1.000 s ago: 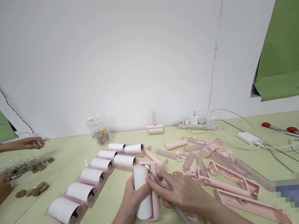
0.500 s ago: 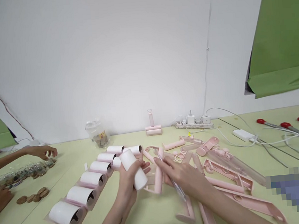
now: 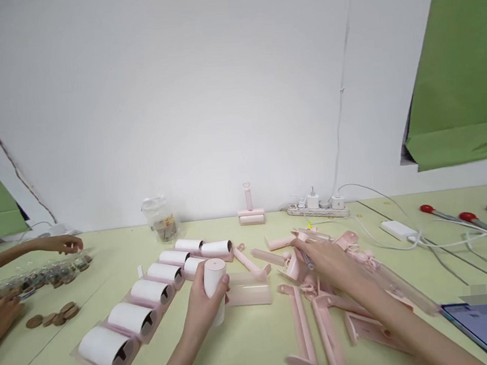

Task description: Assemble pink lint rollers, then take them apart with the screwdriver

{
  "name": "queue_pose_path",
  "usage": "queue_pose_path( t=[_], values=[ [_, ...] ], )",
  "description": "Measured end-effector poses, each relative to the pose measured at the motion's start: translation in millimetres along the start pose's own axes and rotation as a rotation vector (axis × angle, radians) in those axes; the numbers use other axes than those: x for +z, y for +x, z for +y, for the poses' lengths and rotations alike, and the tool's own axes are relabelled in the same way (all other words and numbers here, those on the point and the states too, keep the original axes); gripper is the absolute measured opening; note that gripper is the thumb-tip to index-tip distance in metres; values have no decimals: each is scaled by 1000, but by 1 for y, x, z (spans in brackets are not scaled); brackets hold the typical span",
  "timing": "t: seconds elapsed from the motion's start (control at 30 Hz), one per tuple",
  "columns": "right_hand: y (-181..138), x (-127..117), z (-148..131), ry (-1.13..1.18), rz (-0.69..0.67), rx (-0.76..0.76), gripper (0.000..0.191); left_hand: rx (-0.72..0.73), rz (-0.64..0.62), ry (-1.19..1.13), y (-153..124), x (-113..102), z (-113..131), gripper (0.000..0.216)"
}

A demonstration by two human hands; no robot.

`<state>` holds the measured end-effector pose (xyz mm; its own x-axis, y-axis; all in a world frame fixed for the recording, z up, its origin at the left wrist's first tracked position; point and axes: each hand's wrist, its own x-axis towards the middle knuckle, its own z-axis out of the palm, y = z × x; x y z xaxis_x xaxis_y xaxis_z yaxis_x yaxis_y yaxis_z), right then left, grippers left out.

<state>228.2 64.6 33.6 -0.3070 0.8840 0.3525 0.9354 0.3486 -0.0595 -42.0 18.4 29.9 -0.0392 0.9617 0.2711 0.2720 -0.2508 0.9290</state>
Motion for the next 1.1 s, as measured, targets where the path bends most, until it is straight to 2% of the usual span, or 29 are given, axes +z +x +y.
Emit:
queue_pose_path(
  t=[0.1, 0.2, 0.23, 0.37, 0.43, 0.5, 0.73, 0.9, 1.1],
  values=[
    [3, -1, 8, -26, -17, 59, 35, 133, -3, 292, 0, -6, 1, 28],
    [2, -17, -10, 30, -7, 66, 33, 234, -23, 562, 0, -8, -2, 35],
    [2, -22, -22, 116, -6, 48, 30, 271, -23, 640, 0, -8, -4, 38],
    [5, -31, -83, 741, -63, -69, 19, 390, -35, 888, 2, -5, -16, 42],
    [12, -27, -107, 907, -120, -146, 18, 426, -28, 949, 3, -4, -20, 42],
    [19, -21, -120, 986, -150, -207, 17, 452, -15, 964, 4, -4, -21, 42],
    [30, -2, -114, 1030, -187, -230, 14, 452, -20, 987, 6, -6, -25, 35],
    [32, -4, -114, 1115, -217, -198, 17, 415, -56, 966, 6, -5, -27, 33],
    [34, 0, -108, 1070, -173, -130, 14, 368, -99, 961, 5, -6, -20, 32]
  ],
)
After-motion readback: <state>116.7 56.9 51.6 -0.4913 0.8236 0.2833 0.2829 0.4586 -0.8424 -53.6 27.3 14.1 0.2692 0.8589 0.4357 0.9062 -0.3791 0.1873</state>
